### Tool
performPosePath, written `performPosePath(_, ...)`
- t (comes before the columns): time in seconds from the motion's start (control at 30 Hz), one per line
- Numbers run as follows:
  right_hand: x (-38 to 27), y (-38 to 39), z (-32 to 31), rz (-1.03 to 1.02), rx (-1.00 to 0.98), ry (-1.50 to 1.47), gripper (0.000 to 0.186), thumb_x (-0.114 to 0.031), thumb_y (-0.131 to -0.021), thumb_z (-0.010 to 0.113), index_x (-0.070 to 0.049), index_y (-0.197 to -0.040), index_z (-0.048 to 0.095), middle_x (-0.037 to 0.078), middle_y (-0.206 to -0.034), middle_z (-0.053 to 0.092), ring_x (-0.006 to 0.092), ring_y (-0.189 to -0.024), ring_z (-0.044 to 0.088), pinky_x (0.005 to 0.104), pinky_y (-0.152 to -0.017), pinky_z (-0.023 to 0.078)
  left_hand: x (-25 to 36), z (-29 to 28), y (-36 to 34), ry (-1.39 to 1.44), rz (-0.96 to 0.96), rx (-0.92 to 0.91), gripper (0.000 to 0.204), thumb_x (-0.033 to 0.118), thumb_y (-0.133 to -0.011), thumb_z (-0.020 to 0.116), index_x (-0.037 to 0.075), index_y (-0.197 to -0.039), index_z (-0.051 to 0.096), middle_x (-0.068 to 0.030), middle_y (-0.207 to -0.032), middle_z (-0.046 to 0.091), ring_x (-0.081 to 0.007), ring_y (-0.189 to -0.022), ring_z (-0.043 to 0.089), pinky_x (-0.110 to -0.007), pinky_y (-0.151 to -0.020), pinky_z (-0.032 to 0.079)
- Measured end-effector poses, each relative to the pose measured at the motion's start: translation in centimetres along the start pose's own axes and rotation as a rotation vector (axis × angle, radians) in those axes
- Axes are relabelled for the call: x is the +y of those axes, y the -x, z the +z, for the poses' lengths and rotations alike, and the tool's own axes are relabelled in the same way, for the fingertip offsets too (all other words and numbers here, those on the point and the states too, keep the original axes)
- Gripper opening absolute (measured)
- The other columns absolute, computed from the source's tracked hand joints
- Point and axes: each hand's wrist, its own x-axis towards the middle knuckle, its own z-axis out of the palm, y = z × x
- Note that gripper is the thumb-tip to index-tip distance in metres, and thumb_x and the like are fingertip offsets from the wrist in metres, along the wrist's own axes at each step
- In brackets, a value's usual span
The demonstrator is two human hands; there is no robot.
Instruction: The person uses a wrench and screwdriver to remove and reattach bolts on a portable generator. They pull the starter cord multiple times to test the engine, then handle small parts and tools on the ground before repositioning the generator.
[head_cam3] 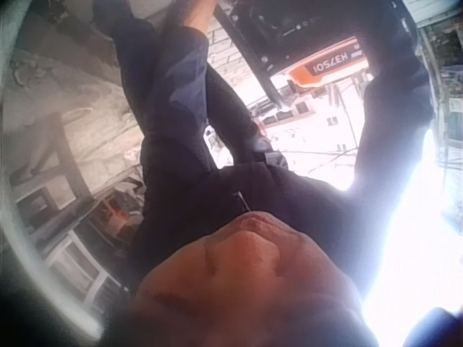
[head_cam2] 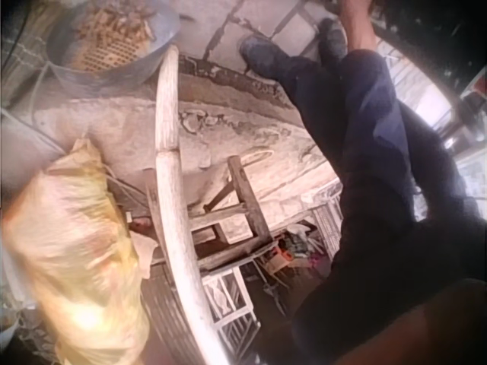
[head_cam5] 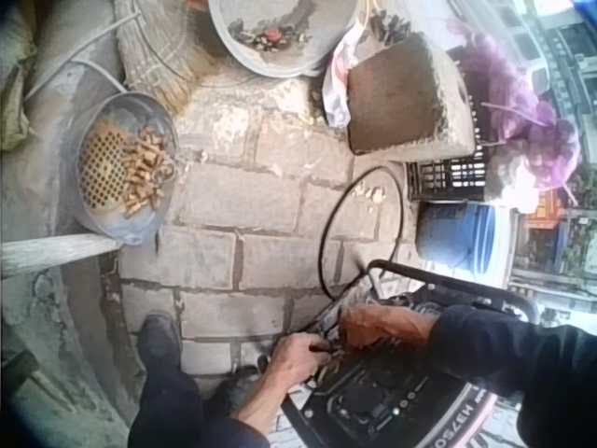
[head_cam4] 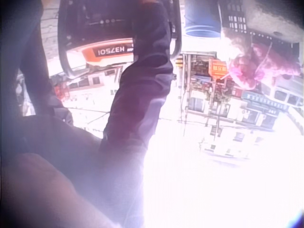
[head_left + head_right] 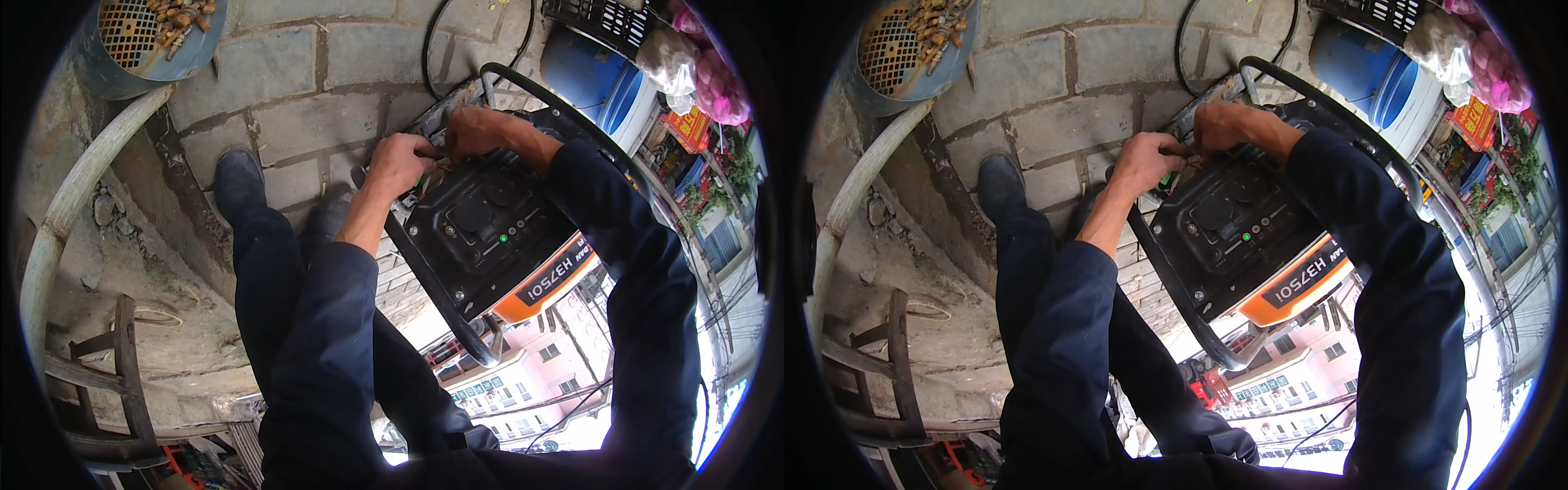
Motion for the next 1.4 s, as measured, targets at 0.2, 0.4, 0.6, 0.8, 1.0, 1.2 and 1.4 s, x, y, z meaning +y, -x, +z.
performPosePath(0.2, -0.5, 0.3, -0.3, -0.008, 0.005, 0.080, 0.025, -0.022, -0.070, 0.075, -0.013, -0.093, 0.082, 0.010, -0.086, 0.077, 0.0252, -0.085, 0.074, 0.0399, -0.077, 0.057, 0.8, 0.0, -0.1, -0.133, 0.074, 0.011, 0.028, 0.015, -0.075, 0.080, 0.011, -0.103, 0.080, -0.0157, -0.101, 0.073, -0.0333, -0.098, 0.069, -0.041, -0.088, 0.053)
performPosePath(0.4, -0.5, 0.2, -0.3, -0.047, 0.026, 0.155, 0.026, -0.022, -0.070, 0.073, -0.014, -0.093, 0.082, 0.011, -0.086, 0.076, 0.0288, -0.088, 0.073, 0.0429, -0.078, 0.055, 1.4, 0.1, -0.2, -0.213, 0.078, 0.027, 0.025, 0.017, -0.077, 0.077, 0.013, -0.102, 0.080, -0.0171, -0.102, 0.070, -0.0369, -0.099, 0.067, -0.043, -0.090, 0.053)
performPosePath(0.6, -0.5, -0.3, 0.3, -0.081, 0.063, 0.222, 0.026, -0.021, -0.070, 0.070, -0.014, -0.091, 0.082, 0.012, -0.087, 0.076, 0.0308, -0.089, 0.073, 0.0457, -0.076, 0.054, 0.7, 0.1, -0.3, -0.159, 0.050, 0.005, 0.025, 0.016, -0.079, 0.076, 0.014, -0.104, 0.080, -0.0187, -0.103, 0.070, -0.0387, -0.100, 0.067, -0.044, -0.090, 0.052)
performPosePath(0.8, -0.5, -0.8, 0.8, -0.069, 0.093, 0.263, 0.026, -0.019, -0.071, 0.067, -0.012, -0.093, 0.080, 0.015, -0.091, 0.074, 0.0355, -0.094, 0.071, 0.0558, -0.079, 0.048, 0.2, 0.7, -0.6, -0.302, 0.165, 0.069, 0.021, 0.013, -0.083, 0.072, 0.014, -0.102, 0.080, -0.0199, -0.102, 0.069, -0.0407, -0.100, 0.066, -0.047, -0.089, 0.052)
performPosePath(1.0, -0.6, -1.5, 1.2, -0.059, 0.085, 0.266, 0.025, -0.018, -0.074, 0.066, -0.007, -0.092, 0.078, 0.018, -0.098, 0.074, 0.0381, -0.101, 0.070, 0.0629, -0.083, 0.045, 0.3, 1.5, -0.7, -0.294, 0.244, 0.158, 0.019, 0.004, -0.079, 0.067, 0.006, -0.093, 0.079, -0.0231, -0.099, 0.069, -0.0425, -0.099, 0.066, -0.050, -0.090, 0.052)
performPosePath(1.2, -0.4, -1.6, 1.8, -0.075, 0.169, 0.302, 0.024, -0.017, -0.073, 0.064, -0.002, -0.087, 0.076, 0.022, -0.095, 0.074, 0.0386, -0.099, 0.071, 0.0577, -0.080, 0.049, 0.6, 1.8, -0.7, -0.312, 0.221, 0.183, 0.021, 0.000, -0.077, 0.064, 0.004, -0.093, 0.078, -0.0234, -0.100, 0.069, -0.0427, -0.098, 0.066, -0.050, -0.090, 0.052)
performPosePath(1.4, -0.3, -1.5, 2.0, -0.076, 0.197, 0.287, 0.022, -0.015, -0.073, 0.064, -0.001, -0.086, 0.075, 0.022, -0.088, 0.072, 0.0394, -0.095, 0.070, 0.0535, -0.078, 0.050, 0.6, 2.3, -0.9, -0.343, 0.229, 0.216, 0.019, 0.007, -0.078, 0.069, 0.005, -0.095, 0.078, -0.0219, -0.100, 0.069, -0.0427, -0.099, 0.066, -0.048, -0.089, 0.053)
